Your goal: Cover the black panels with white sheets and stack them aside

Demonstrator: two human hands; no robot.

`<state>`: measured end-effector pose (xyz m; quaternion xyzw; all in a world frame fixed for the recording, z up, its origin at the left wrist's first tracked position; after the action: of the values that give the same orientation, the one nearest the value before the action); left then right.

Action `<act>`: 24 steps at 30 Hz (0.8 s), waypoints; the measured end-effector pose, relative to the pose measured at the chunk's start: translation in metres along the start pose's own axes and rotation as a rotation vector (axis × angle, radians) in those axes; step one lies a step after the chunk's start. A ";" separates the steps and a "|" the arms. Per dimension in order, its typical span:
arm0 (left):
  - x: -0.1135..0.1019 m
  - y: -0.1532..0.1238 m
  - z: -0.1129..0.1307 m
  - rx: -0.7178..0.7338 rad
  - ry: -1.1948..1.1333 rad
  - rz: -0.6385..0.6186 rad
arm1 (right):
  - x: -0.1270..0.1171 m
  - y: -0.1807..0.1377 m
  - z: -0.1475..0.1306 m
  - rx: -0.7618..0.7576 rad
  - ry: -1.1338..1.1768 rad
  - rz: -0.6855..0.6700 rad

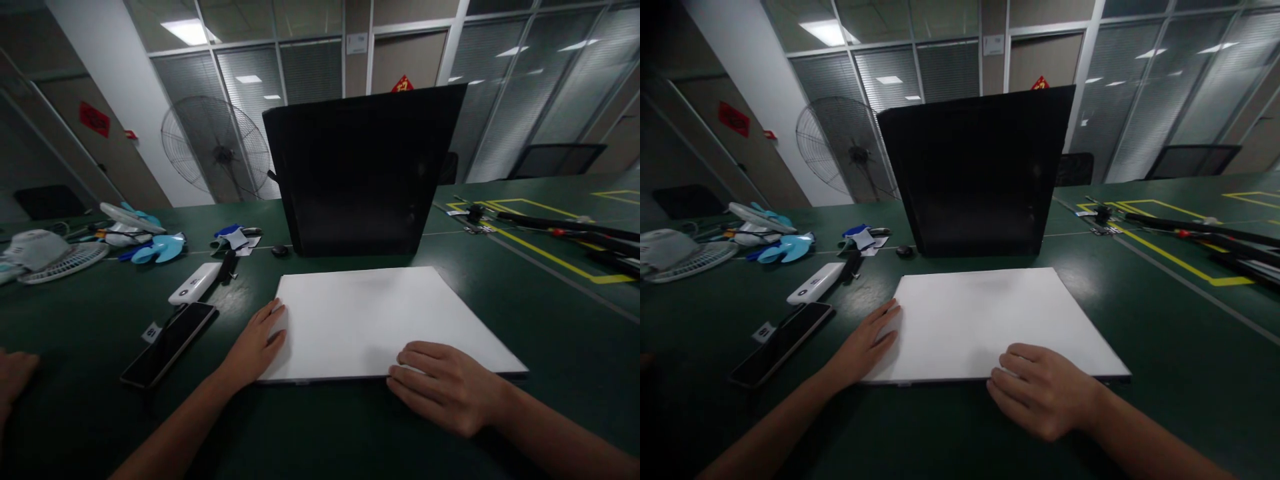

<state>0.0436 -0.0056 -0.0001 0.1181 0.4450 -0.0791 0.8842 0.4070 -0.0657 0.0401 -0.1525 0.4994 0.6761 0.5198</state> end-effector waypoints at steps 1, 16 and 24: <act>-0.003 0.000 -0.002 -0.020 -0.051 0.006 | -0.002 0.001 0.000 -0.013 -0.009 0.010; -0.034 0.004 -0.023 0.280 -0.297 -0.032 | -0.040 -0.020 0.016 0.160 -0.222 0.006; -0.019 0.008 -0.031 0.225 -0.201 0.058 | -0.020 -0.030 0.026 0.153 -0.224 0.081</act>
<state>0.0110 0.0116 -0.0013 0.2208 0.3388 -0.1146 0.9074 0.4492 -0.0564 0.0507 -0.0157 0.4941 0.6691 0.5548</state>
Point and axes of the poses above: each hand's wrist, its own y-axis towards the middle knuckle, its own x-axis out of the palm, z = x × y, the point moved 2 cm from there along y, towards the middle knuckle, and after that the axes turned 12 degrees about -y, right-handed, at the moved point
